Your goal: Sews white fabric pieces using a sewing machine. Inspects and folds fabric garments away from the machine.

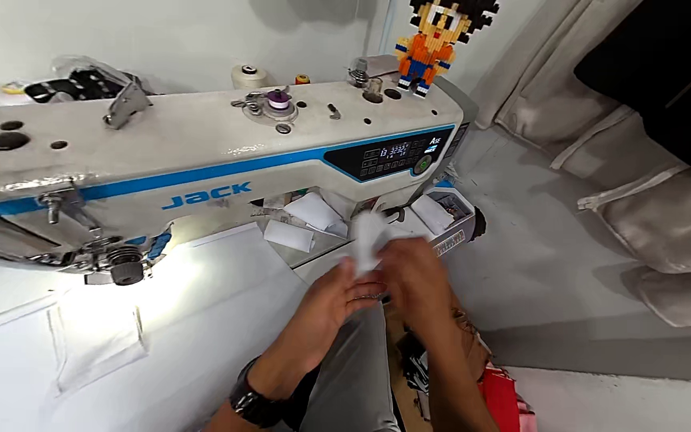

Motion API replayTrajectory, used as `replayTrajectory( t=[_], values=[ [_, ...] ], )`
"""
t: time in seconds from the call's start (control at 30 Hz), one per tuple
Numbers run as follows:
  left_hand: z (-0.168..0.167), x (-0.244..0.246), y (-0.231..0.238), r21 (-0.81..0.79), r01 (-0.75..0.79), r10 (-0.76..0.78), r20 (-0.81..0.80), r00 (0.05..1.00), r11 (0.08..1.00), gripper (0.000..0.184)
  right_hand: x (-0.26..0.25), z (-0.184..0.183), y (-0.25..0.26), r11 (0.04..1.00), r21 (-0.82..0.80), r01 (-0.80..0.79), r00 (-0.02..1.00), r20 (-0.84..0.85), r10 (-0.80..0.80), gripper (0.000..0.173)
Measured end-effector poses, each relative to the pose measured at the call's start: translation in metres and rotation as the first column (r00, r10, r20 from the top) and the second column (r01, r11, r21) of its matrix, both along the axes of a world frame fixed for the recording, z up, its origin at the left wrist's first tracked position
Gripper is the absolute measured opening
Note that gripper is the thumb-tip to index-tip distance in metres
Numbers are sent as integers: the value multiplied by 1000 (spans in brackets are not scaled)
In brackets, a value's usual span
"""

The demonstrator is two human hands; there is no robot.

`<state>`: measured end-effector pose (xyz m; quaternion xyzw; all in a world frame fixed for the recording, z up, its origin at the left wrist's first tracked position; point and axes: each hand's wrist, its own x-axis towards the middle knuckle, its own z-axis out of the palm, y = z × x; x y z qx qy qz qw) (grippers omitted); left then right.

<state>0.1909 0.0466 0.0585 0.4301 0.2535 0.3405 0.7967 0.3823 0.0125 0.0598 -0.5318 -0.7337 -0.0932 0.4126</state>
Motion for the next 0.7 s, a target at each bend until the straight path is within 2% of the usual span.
replayTrajectory(
  t=[0.03,0.07,0.1,0.13,0.17,0.2,0.23,0.27,0.3,0.33,0.37,0.4,0.43,0.5,0.6,0.7],
  values=[
    [-1,-14,-5,-118,-93,100,62,993,989,45,-27,-5,-10,993,-14,-118,992,44,119,11],
    [-4,-31,-10,-140,-202,209,36,977,969,33,-49,-13,-20,978,-26,-207,977,49,208,11],
    [-9,-47,-15,-88,-299,298,-18,954,950,23,-64,-22,-28,958,-41,-283,959,-18,283,14],
    [-13,-65,-20,6,-346,345,-89,934,938,18,-75,-29,-34,931,-54,-360,921,-183,345,16],
    [-16,-82,-26,106,-336,349,-154,924,936,14,-82,-34,-38,901,-70,-428,834,-415,364,15],
    [-16,-100,-30,192,-276,312,-194,930,942,10,-86,-34,-40,862,-115,-493,712,-623,324,17],
    [-14,-117,-35,258,-187,249,-233,940,948,8,-91,-31,-41,789,-190,-584,581,-777,244,28],
    [-11,-134,-40,297,-89,170,-263,950,951,11,-96,-26,-39,660,-271,-701,473,-869,146,45],
    [-8,-149,-43,317,5,90,-283,955,949,17,-102,-23,-34,469,-324,-821,398,-915,63,62],
    [-6,-160,-46,329,76,30,-305,952,941,25,-109,-20,-28,267,-329,-906,339,-941,-8,67],
    [-5,-169,-47,340,113,5,-326,945,934,33,-118,-19,-23,110,-301,-947,295,-953,-73,56],
    [-4,-177,-50,354,121,8,-344,939,927,37,-128,-18,-18,31,-293,-956,286,-949,-136,39],
    [-3,-185,-54,383,102,53,-375,926,918,36,-137,-17,-15,24,-312,-950,304,-937,-173,24],
    [-4,-199,-64,469,-5,239,-442,865,883,27,-150,-16,-7,100,-356,-929,335,-926,-176,12],
    [-17,-212,-77,515,-248,477,-378,793,821,15,-159,-19,8,193,-384,-903,373,-923,-91,16],
    [-26,-210,-84,385,-485,603,-296,741,785,20,-169,-17,28,263,-441,-858,477,-874,90,22]
  ],
)
